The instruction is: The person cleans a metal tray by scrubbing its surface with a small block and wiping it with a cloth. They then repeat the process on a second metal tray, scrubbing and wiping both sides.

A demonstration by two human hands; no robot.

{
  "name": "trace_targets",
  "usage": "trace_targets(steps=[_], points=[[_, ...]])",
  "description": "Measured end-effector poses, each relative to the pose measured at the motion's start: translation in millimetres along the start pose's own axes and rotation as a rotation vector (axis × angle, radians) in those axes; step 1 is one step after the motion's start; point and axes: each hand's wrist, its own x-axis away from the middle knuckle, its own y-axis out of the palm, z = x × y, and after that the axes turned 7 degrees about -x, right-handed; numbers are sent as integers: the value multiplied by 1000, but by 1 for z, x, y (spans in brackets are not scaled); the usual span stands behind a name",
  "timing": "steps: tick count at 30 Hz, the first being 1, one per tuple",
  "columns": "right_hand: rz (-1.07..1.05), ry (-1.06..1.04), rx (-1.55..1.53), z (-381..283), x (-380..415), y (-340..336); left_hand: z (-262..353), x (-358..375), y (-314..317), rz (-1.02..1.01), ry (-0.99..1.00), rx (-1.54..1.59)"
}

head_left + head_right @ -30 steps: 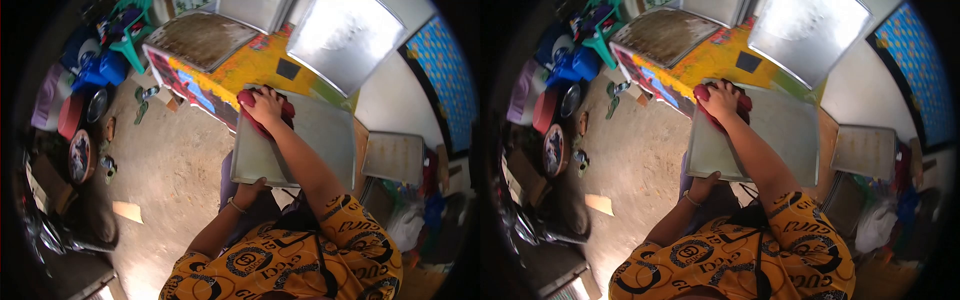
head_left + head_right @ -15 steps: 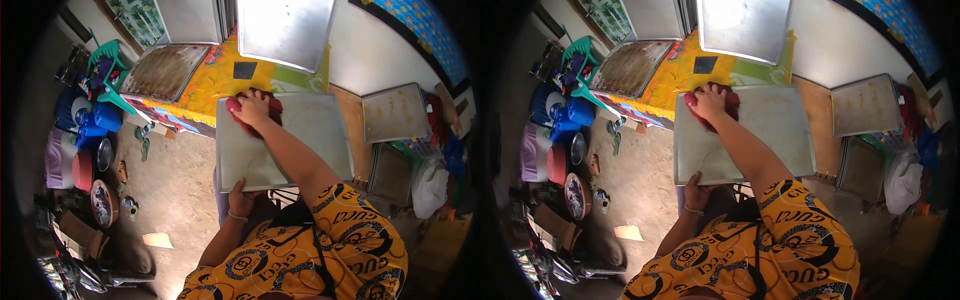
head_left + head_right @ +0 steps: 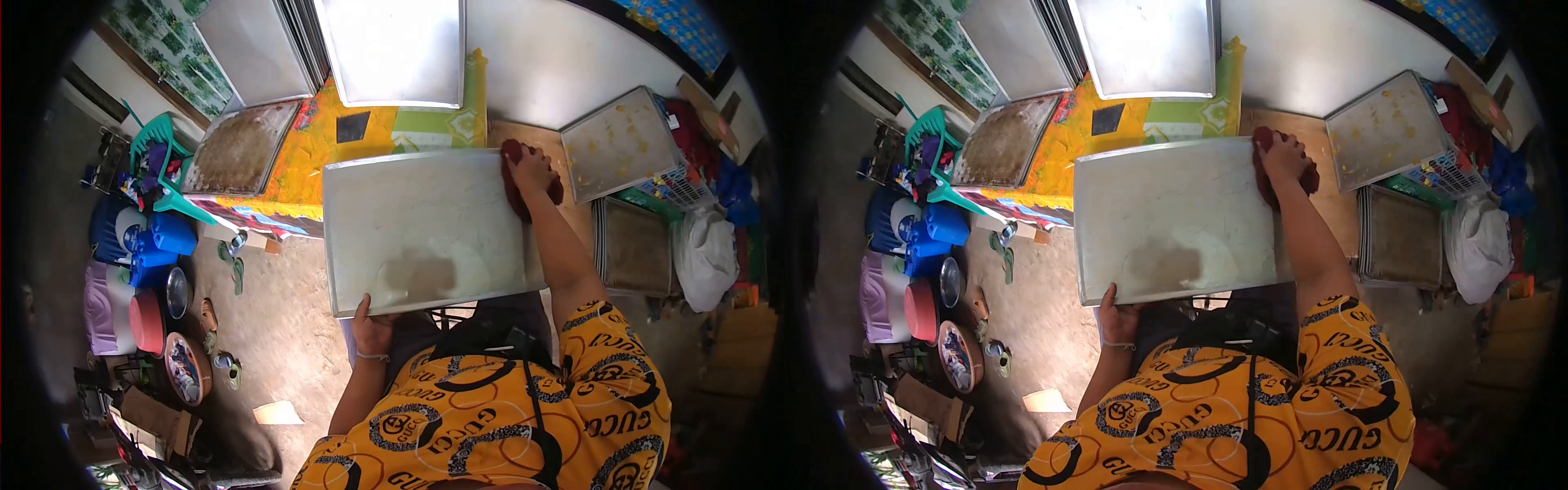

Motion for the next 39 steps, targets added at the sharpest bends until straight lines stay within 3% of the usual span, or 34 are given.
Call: trace_targets(steps=[2,5,8,9,10,12,15,18,21,22,25,26,29,32,35,36,39], points=[[-11,84,25,19,-1,2,-1,-2,-1,-3,-6,-1],[57,-8,171,53,4,-12,0,0,4,-1,-4,-29],[-168,50,72,107,9,-38,-5,2,-2,-7,-9,-42],[-178,76,-137,134,8,-38,-8,-3,-2,-16,-4,-35],[-45,-128,-486,186,-6,-12,-9,-6,-4,-62,-16,-5],[-214,229,-1280,202,26,-56,-11,-6,-13,-138,-50,49],[-383,189,-1271,319,31,57,-11,-3,2,-49,4,11],[-106,114,-372,263,92,4,-17,-12,3,-133,-46,42],[-100,251,-1023,230,105,-6,-13,1,3,-252,-111,63],[-145,270,-980,225,100,-8,-10,6,3,-306,-137,68],[-234,330,-1559,197,89,-16,10,11,-13,-310,83,169],[-313,368,-1598,189,86,-22,21,10,-22,-275,106,151],[-372,262,-1505,153,82,-28,51,-2,-52,-235,107,-1],[-266,6,-932,114,89,-55,73,-14,-33,-257,-2,-254],[21,-149,-344,96,81,-44,58,-35,-29,-221,-11,-430],[45,-270,-313,87,83,-50,56,-31,-16,-108,-51,-540],[94,-568,-246,40,112,-69,24,-42,-28,-92,108,-537]])
